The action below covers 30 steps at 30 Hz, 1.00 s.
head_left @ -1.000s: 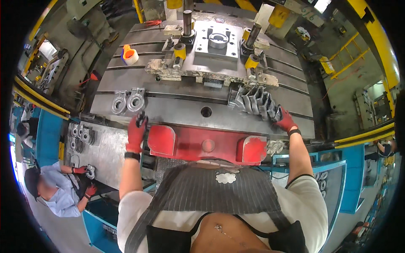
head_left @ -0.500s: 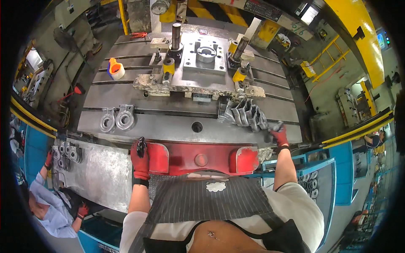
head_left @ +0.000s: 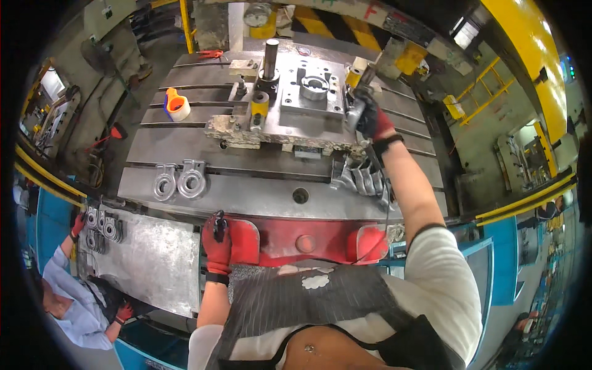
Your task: Operate an industrial metal press to process and sort cast metal parts.
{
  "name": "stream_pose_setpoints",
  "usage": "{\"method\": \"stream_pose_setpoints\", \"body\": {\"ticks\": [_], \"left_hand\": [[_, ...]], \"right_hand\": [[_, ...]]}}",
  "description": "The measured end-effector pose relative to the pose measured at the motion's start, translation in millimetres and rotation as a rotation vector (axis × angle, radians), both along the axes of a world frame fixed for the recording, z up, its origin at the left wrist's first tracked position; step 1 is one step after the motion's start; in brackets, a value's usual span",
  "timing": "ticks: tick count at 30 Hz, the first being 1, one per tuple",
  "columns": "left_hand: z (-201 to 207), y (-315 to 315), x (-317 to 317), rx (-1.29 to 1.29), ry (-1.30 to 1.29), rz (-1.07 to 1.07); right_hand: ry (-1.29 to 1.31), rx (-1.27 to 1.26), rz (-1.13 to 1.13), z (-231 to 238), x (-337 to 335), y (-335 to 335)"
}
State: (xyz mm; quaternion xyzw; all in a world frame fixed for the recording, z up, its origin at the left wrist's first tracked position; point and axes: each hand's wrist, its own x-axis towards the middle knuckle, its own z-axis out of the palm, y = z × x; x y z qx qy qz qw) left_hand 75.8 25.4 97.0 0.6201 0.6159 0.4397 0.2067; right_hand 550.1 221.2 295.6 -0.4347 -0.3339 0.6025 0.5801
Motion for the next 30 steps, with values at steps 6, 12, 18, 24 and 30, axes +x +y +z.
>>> {"method": "stream_pose_setpoints", "body": {"ticks": [6, 12, 18, 24, 30], "left_hand": [[11, 4, 10, 0.064, 0.058, -0.040], [18, -1, 2, 0.111, 0.101, 0.003], [34, 5, 7, 0.102, 0.126, -0.036], [37, 6, 8, 0.037, 0.140, -0.061], [19, 4, 4, 0.053, 0.088, -0.072]], "right_hand": [[-0.680, -0.110, -0.345, -25, 27, 157], [-1.593, -0.465, -0.290, -23, -73, 183], [-2.366, -0.157, 0.461, -29, -27, 201], [-1.937, 0.119, 0.116, -51, -34, 176], [-1.928, -0.251, -0.176, -40, -105, 161]]}}
